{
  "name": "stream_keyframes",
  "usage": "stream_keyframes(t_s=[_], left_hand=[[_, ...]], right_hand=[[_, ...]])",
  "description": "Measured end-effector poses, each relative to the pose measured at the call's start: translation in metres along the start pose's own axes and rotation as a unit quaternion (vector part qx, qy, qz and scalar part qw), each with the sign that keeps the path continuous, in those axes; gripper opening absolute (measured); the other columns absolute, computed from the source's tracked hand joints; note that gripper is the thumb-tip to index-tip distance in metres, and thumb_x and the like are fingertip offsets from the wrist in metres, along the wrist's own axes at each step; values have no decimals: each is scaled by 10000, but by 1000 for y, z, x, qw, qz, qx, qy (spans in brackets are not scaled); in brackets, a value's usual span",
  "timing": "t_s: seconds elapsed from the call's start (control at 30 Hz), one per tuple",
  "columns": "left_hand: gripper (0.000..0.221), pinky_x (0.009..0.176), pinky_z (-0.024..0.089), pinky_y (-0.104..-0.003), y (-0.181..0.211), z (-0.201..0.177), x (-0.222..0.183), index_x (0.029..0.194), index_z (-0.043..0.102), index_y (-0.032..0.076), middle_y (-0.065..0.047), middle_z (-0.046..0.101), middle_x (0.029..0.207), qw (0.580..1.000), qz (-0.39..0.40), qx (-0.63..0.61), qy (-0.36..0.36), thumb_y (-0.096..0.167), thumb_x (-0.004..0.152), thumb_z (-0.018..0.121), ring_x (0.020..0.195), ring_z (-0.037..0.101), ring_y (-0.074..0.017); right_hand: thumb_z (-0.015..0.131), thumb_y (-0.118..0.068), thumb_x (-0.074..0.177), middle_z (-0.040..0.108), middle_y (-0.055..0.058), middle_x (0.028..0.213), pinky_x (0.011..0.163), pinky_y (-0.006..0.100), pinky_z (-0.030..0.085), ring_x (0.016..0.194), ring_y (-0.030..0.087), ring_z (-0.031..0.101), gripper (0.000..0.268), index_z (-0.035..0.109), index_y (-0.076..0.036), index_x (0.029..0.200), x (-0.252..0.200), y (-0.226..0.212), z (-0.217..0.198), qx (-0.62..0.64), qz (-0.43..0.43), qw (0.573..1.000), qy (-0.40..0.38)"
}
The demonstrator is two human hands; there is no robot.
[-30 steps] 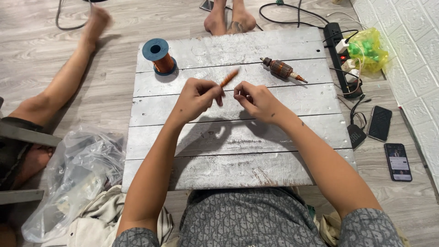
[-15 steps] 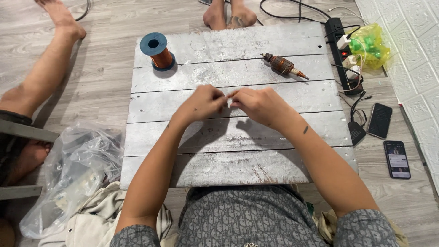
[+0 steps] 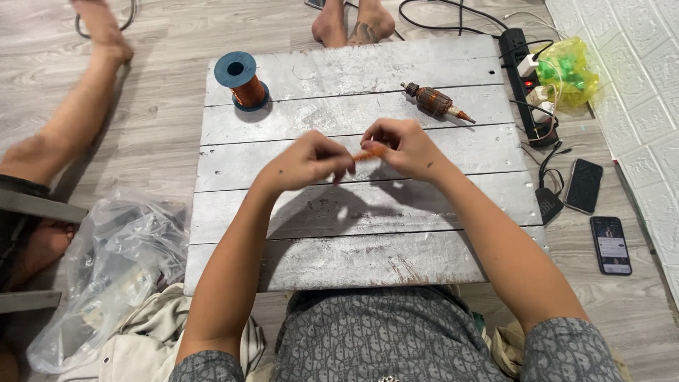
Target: The person winds copper wire around a component by hand, turning the component to layer the wire evenly and pulling the wire tight from a spool.
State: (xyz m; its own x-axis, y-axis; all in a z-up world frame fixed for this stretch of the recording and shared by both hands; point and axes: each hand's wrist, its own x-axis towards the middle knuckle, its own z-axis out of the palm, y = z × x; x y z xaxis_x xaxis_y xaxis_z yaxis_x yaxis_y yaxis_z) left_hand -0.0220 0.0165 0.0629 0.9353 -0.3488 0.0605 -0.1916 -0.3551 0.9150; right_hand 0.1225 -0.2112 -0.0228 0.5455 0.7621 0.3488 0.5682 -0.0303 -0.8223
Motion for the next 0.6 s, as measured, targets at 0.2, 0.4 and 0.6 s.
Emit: stream_keyframes(t_s=[0.2, 0.4, 0.6], left_hand=[[302, 579, 477, -315, -31, 28, 19, 1068, 884, -31, -147, 754, 650, 994, -47, 86, -56, 160, 1037, 652, 529, 591, -196], [309, 605, 590, -365, -61, 36, 32, 1032, 864, -10, -218, 778, 727, 973, -76, 206, 71, 192, 1064, 632, 624, 771, -329], [262, 529, 554, -335, -86, 28, 35, 968, 851, 35, -143, 718, 617, 949, -7, 225, 221, 182, 1058, 654, 544, 726, -303]], right_hand=[[817, -55, 1041, 575, 16, 652, 592, 304, 460, 575, 146, 490, 48, 798, -58, 997, -4, -36, -17, -30, -105, 994, -15], [778, -56, 1064, 594, 63, 693, 602, 342, 483, 575, 224, 556, 66, 761, -56, 1000, -6, -37, -12, -128, -141, 981, -26], [722, -95, 1079, 627, 106, 682, 620, 412, 537, 611, 298, 646, 68, 684, -41, 1060, -9, -27, -4, -186, -76, 979, -41]])
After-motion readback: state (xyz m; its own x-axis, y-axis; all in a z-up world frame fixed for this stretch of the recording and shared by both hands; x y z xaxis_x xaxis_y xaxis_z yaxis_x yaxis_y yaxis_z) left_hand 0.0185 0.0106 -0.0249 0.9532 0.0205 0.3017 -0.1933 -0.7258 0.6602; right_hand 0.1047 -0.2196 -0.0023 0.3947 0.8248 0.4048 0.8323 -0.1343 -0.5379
